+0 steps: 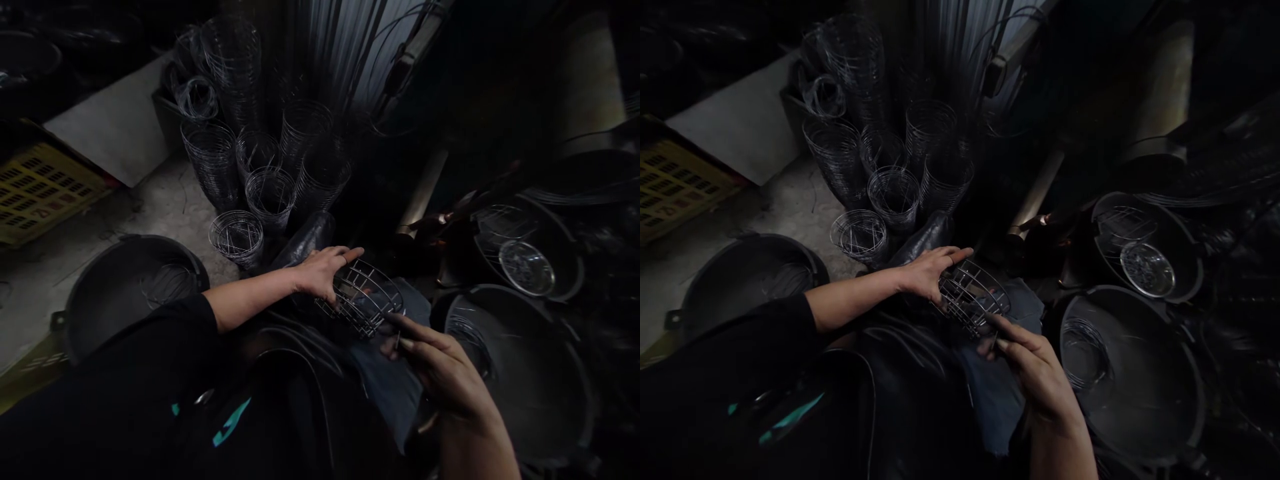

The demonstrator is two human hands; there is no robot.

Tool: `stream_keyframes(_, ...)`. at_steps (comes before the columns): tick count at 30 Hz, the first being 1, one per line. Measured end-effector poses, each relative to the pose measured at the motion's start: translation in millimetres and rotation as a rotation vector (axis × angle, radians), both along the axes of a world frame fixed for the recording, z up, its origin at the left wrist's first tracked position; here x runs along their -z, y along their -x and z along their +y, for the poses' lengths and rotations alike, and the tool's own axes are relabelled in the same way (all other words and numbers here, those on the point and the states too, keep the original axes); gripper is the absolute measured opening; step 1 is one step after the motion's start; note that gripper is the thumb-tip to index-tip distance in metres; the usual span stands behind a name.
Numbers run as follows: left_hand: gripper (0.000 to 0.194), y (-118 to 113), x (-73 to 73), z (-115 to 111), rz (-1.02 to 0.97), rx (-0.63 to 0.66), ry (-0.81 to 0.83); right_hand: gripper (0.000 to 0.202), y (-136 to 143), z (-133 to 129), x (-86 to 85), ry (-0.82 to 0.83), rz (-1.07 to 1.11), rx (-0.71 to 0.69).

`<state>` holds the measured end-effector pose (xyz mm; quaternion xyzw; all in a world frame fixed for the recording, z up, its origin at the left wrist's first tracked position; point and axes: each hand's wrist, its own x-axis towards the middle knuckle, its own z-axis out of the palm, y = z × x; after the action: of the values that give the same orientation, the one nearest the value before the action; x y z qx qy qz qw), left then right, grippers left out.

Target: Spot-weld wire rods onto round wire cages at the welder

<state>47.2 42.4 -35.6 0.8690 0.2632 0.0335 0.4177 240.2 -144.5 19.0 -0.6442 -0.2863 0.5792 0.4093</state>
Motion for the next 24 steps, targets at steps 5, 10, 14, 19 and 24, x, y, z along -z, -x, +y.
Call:
stream_keyframes(5,0.127,0,2.2,0,-0.038,-0.012,-0.017,0.042,5,3,-7.3,-0.099,-0.241,-0.182)
stream_keyframes(10,0.116,-1,5.3,2,-0.162,-0.009,-0.004,0.029,16,24,-3.2,-0.163,-0.435,-0.418)
stream_keyframes(14,0.109,-2,1.4,2,-0.219,-0.034,-0.053,0.034,21,41,10.7,-0.212,-0.752,-0.388)
stream_keyframes(19,0.109,-4,-13.0,9,-0.255,-0.138,-0.075,0.035,23,47,8.7,-0.373,-1.377,-0.548)
stream_keyframes(24,0.111,-17,-23.8,18,-0.274,-0.199,-0.028,0.030,8,54,4.9,-0.544,-1.516,-0.501)
